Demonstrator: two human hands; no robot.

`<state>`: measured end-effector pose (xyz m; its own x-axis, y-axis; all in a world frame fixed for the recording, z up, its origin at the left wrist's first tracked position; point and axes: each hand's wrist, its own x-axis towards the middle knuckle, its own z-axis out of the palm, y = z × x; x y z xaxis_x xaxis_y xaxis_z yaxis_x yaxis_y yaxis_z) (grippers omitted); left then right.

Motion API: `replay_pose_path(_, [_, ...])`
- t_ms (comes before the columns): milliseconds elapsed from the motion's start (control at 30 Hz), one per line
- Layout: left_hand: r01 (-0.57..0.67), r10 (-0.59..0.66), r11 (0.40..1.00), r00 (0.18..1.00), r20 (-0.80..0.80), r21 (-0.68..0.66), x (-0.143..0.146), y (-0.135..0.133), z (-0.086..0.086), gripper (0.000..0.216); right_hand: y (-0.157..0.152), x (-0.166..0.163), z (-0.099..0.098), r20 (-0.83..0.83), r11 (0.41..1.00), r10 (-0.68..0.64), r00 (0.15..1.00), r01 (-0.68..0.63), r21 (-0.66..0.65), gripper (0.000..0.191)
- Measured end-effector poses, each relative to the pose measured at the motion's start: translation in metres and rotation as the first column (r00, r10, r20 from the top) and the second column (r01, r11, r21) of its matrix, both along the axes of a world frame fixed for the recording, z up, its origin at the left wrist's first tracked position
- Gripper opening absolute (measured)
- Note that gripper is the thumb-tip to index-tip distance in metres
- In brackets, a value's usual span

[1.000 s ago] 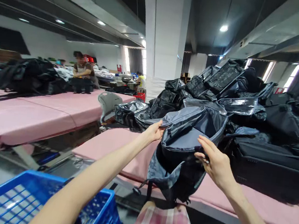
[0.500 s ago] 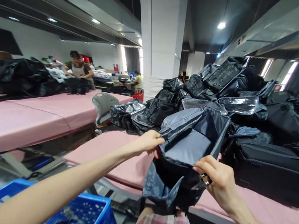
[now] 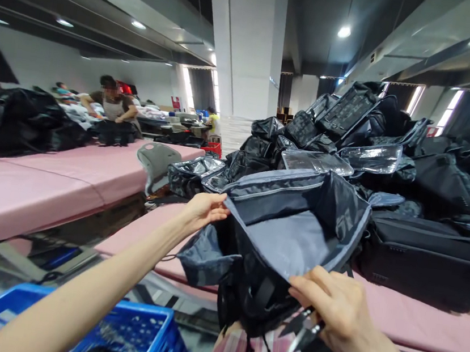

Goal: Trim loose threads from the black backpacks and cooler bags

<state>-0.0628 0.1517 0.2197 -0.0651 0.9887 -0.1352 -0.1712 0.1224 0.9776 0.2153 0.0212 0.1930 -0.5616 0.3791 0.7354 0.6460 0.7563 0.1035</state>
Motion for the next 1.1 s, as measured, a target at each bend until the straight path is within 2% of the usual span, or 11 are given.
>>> replay_pose_path(67, [0.079,-0.080,0.997,0.978,-0.193,-0.014,-0.004,-0.004,0.008,0.029,0.005,-0.007,-0.001,0.016,0.999,-0.027,1.000,0.027,0.029,0.026])
replay_pose_path(167, [0.207,-0.244,0.970,0.833,-0.497,-0.129,-0.003,-0.037,0.012,0.051,0.011,-0.019,-0.001,0.025,0.996,-0.059,0.998,0.057,0.063,0.029])
replay_pose_path(267, [0.355,-0.470,0.880,0.742,-0.478,-0.314,0.014,-0.082,0.004,0.062,0.013,-0.027,-0.001,0.041,0.992,-0.055,0.998,0.050,0.115,0.030])
replay_pose_path(333, [0.437,-0.565,0.814,0.747,-0.350,-0.381,0.031,-0.103,-0.003,0.064,0.013,-0.029,-0.002,0.042,0.987,-0.038,0.998,0.031,0.160,0.031])
replay_pose_path(367, [0.460,-0.570,0.805,0.776,-0.270,-0.376,0.039,-0.109,-0.007,0.062,0.012,-0.029,-0.004,0.050,0.982,-0.027,0.998,0.017,0.186,0.032])
replay_pose_path(467, [0.471,-0.497,0.837,0.867,-0.026,-0.279,0.054,-0.114,-0.023,0.047,0.009,-0.025,-0.011,0.097,0.964,-0.005,0.995,-0.020,0.264,0.033])
replay_pose_path(567, [0.470,-0.462,0.868,0.882,0.086,-0.158,0.058,-0.111,-0.044,0.044,0.004,-0.018,-0.017,0.123,0.949,0.000,0.992,-0.039,0.314,0.032])
replay_pose_path(667, [0.463,-0.458,0.885,0.885,0.081,-0.045,0.059,-0.109,-0.063,0.050,0.002,-0.011,-0.020,0.128,0.950,0.008,0.992,-0.048,0.310,0.034])
replay_pose_path(767, [0.483,-0.484,0.875,0.873,0.057,0.031,0.059,-0.107,-0.074,0.053,0.001,-0.007,-0.021,0.146,0.951,0.013,0.989,-0.057,0.302,0.033])
replay_pose_path(1000, [0.529,-0.533,0.845,0.846,0.033,0.085,0.053,-0.100,-0.076,0.053,0.004,0.003,-0.023,0.139,0.961,0.024,0.990,-0.062,0.271,0.025])
replay_pose_path(1100, [0.510,-0.509,0.856,0.860,-0.034,0.088,0.059,-0.104,-0.080,0.052,0.013,0.028,-0.015,0.014,0.987,-0.061,0.998,0.058,0.149,0.012])
